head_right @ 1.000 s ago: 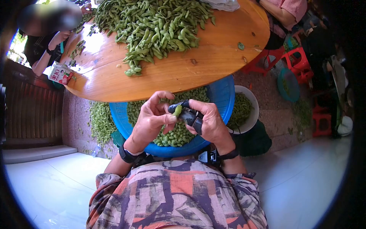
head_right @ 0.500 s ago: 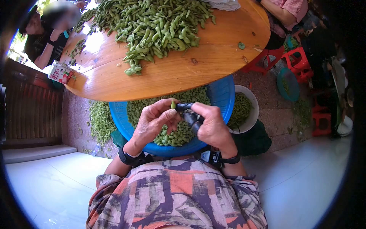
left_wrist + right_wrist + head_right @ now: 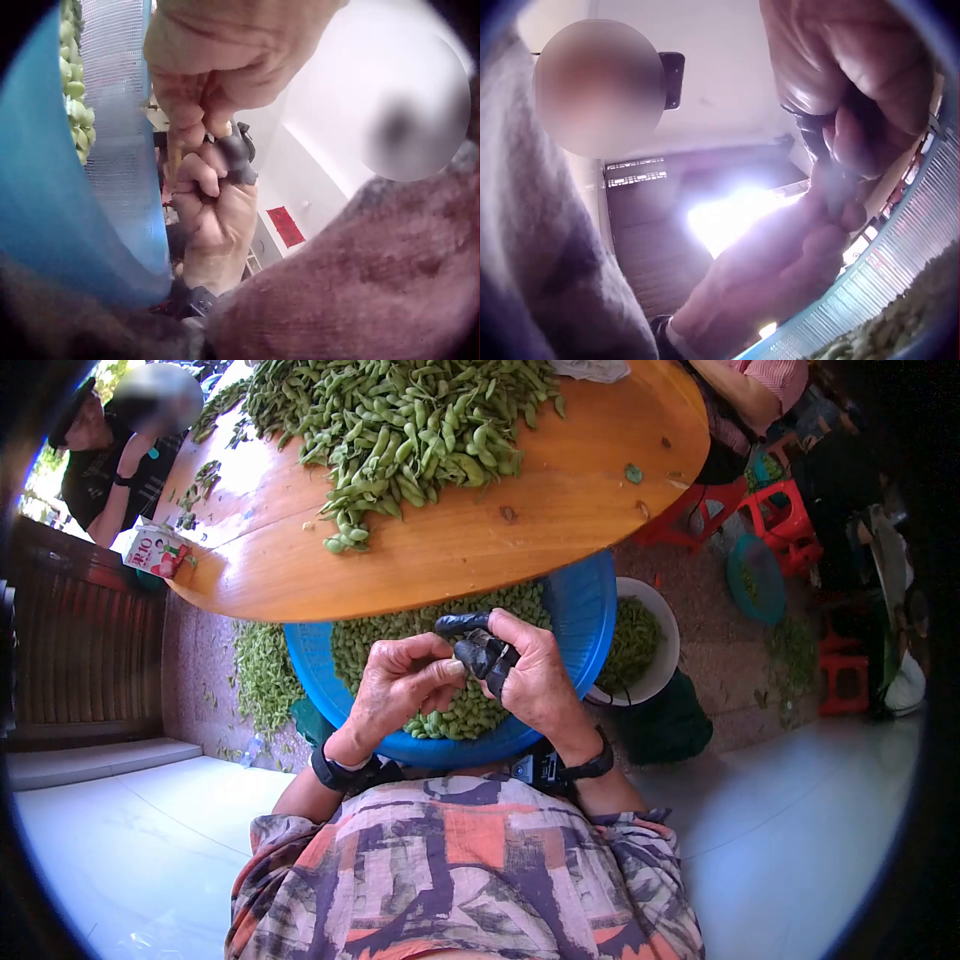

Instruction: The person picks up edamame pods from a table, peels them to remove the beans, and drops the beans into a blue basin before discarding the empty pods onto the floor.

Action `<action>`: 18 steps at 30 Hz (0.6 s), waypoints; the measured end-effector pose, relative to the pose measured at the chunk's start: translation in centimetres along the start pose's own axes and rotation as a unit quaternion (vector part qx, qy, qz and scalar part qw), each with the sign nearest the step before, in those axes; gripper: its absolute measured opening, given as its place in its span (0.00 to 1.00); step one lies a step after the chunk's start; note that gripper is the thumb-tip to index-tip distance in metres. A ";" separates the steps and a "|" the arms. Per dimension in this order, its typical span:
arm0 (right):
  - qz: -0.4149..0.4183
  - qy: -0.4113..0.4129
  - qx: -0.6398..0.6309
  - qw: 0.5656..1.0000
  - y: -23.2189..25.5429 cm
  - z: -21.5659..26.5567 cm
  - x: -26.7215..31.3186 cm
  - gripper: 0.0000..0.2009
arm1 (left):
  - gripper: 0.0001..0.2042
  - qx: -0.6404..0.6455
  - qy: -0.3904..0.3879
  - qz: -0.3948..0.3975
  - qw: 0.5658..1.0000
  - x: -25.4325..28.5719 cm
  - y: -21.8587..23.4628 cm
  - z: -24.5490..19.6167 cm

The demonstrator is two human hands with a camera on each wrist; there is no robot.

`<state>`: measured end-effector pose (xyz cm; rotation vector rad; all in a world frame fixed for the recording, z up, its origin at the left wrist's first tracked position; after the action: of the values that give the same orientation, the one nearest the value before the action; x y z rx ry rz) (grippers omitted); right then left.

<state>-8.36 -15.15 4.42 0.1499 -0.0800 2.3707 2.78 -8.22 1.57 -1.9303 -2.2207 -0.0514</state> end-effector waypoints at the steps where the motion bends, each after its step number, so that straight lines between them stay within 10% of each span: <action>1: 0.011 -0.006 -0.005 1.000 -0.2 -0.1 0.0 0.12 | 0.06 0.018 0.012 0.000 1.000 0.0 0.2 0.3; 11: 0.043 -0.051 -0.238 0.969 -0.4 -2.1 0.0 0.13 | 0.11 0.131 0.118 0.049 0.983 -0.1 -0.2 1.1; 18: -0.128 0.175 0.198 0.956 -0.1 1.5 0.7 0.14 | 0.10 0.187 0.047 0.060 0.980 -0.5 -0.9 1.9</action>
<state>-8.68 -14.72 5.99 -0.0698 0.5541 2.0924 1.69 -8.50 -0.30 -1.8061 -1.8874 0.2677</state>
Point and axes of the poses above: each hand's wrist, its own x-axis away from the middle knuckle, its own y-axis out of the back of the hand, z = x × y, the point moved 8 cm from there along -x, towards the middle knuckle, and after that the axes turned 1 degree about -y, right-handed, at the moved point
